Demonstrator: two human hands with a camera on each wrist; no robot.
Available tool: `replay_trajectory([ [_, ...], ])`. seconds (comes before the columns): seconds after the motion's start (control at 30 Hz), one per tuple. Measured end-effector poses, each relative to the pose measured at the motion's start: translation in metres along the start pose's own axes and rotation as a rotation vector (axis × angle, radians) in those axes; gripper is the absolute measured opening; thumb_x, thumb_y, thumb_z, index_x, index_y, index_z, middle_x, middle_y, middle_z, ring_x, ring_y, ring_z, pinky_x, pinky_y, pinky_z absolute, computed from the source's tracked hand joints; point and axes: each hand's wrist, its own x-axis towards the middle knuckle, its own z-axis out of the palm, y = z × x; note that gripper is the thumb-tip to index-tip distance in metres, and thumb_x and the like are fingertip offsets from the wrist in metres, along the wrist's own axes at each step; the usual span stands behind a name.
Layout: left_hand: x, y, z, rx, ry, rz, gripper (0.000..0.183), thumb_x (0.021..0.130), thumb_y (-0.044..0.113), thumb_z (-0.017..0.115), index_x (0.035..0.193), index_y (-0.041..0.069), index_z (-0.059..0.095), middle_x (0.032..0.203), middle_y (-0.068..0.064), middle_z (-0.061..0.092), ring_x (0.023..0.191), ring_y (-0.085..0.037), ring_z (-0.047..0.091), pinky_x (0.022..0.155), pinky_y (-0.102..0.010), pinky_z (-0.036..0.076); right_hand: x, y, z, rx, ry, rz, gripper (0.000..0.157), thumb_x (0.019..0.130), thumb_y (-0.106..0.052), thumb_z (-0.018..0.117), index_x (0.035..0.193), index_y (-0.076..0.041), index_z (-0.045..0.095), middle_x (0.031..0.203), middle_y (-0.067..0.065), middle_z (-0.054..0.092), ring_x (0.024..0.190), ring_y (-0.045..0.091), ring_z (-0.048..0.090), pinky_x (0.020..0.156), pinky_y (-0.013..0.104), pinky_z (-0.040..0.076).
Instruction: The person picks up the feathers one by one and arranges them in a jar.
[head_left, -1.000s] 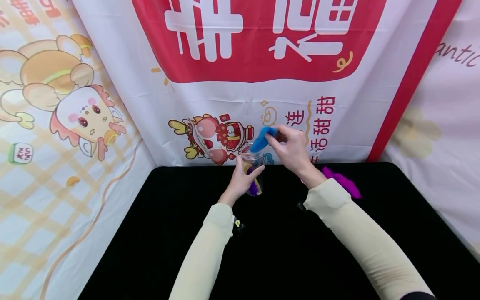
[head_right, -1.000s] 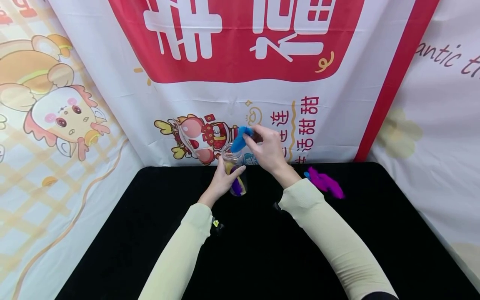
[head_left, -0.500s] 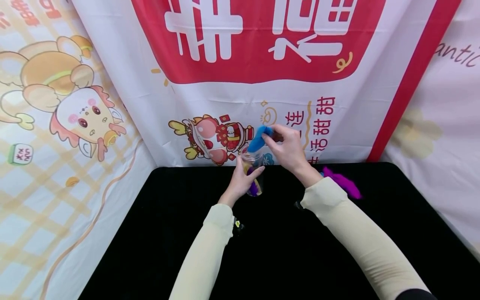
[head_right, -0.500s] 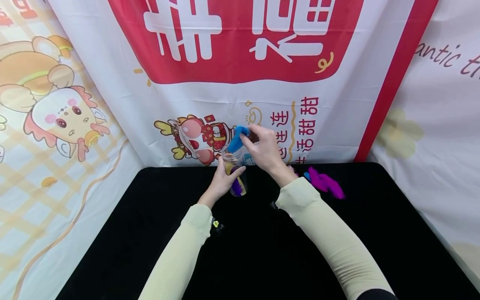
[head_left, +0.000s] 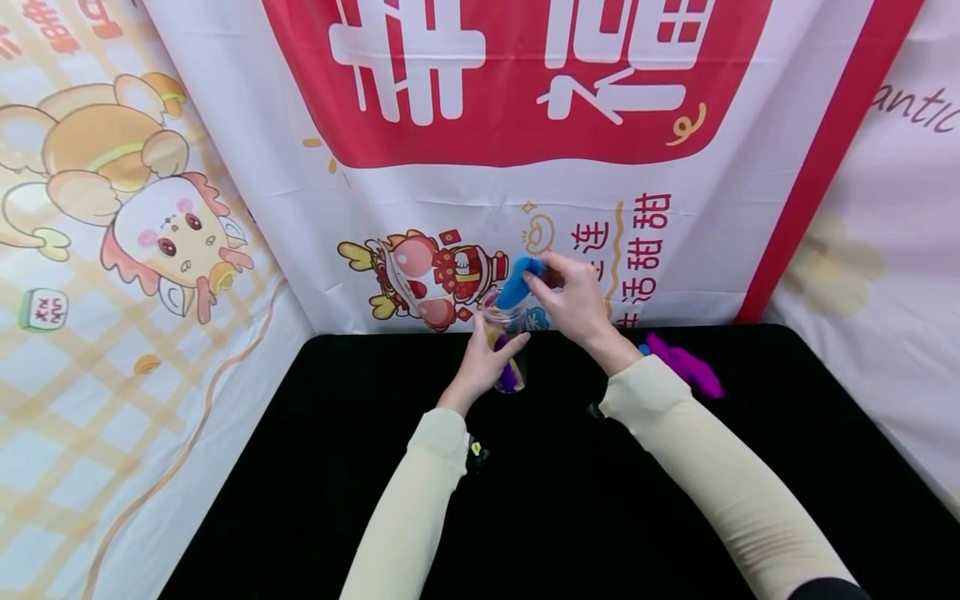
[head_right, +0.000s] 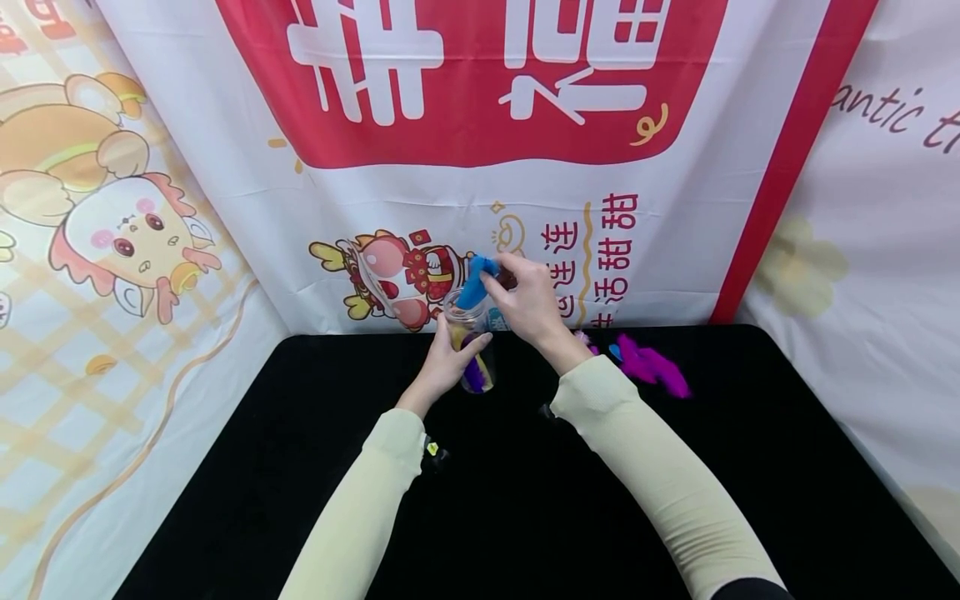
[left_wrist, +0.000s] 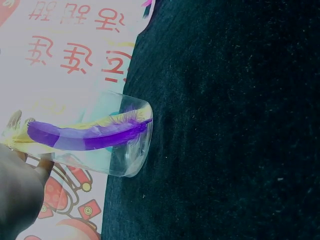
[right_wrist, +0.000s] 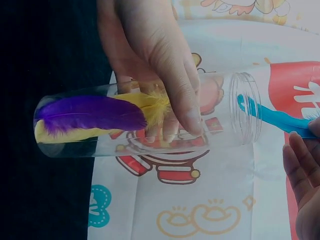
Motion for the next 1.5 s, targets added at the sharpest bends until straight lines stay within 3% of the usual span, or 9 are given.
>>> replay_trajectory([
  [0.17,0.0,-0.001,0.001,0.003,0.004,0.004,0.074,0.092,0.051,0.074,0.144,0.023,0.029,0.147,-0.01,0.047,0.135,-0.028,0.05,0.116,-0.056,0.035,-0.001,0.002,0.001,-0.001,-0.009,0.017,0.014,0.097,-0.012,0.072,0.109,-0.004,0.075,0.099,0.009,0.076,0.082,0.019,0.072,0.075,0.037,0.06],
  [0.4,0.0,-0.002,0.002,0.02,0.007,0.016,0.071,0.093,0.048,0.074,0.143,0.022,0.03,0.147,-0.009,0.048,0.135,-0.026,0.05,0.115,-0.049,0.038,0.0,0.003,0.003,-0.021,-0.012,-0.004,0.014,0.096,-0.01,0.072,0.108,-0.003,0.075,0.094,0.009,0.076,0.078,0.019,0.071,0.072,0.032,0.06],
  [0.87,0.0,0.001,0.001,0.003,-0.002,0.044,0.068,0.096,0.041,0.073,0.144,0.02,0.029,0.145,-0.009,0.049,0.135,-0.028,0.05,0.116,-0.052,0.036,0.002,0.003,0.007,-0.055,-0.048,0.024,0.014,0.096,-0.011,0.073,0.107,-0.003,0.075,0.093,0.01,0.075,0.077,0.02,0.07,0.071,0.037,0.059],
  [1.13,0.0,0.001,0.001,0.023,0.011,0.021,0.063,0.098,0.032,0.072,0.143,0.021,0.03,0.145,-0.01,0.049,0.133,-0.028,0.051,0.115,-0.05,0.038,0.001,0.006,0.01,-0.077,-0.083,0.047,0.013,0.096,-0.01,0.072,0.107,-0.003,0.075,0.095,0.011,0.076,0.077,0.021,0.071,0.07,0.036,0.06],
  [1.37,0.0,0.0,0.001,0.004,0.006,0.026,0.061,0.098,0.032,0.072,0.141,0.019,0.03,0.144,-0.013,0.048,0.136,-0.039,0.049,0.115,-0.058,0.035,0.002,0.006,0.012,-0.073,-0.099,0.057,0.013,0.095,-0.008,0.073,0.107,-0.002,0.075,0.095,0.012,0.076,0.078,0.02,0.071,0.071,0.037,0.06],
  [1.5,0.001,0.0,0.001,0.01,0.006,0.031,0.063,0.097,0.033,0.073,0.141,0.02,0.03,0.145,-0.012,0.048,0.137,-0.04,0.048,0.115,-0.056,0.036,0.001,0.007,0.013,-0.081,-0.107,0.052,0.014,0.095,-0.008,0.073,0.107,-0.002,0.075,0.096,0.012,0.076,0.078,0.02,0.071,0.071,0.037,0.06],
])
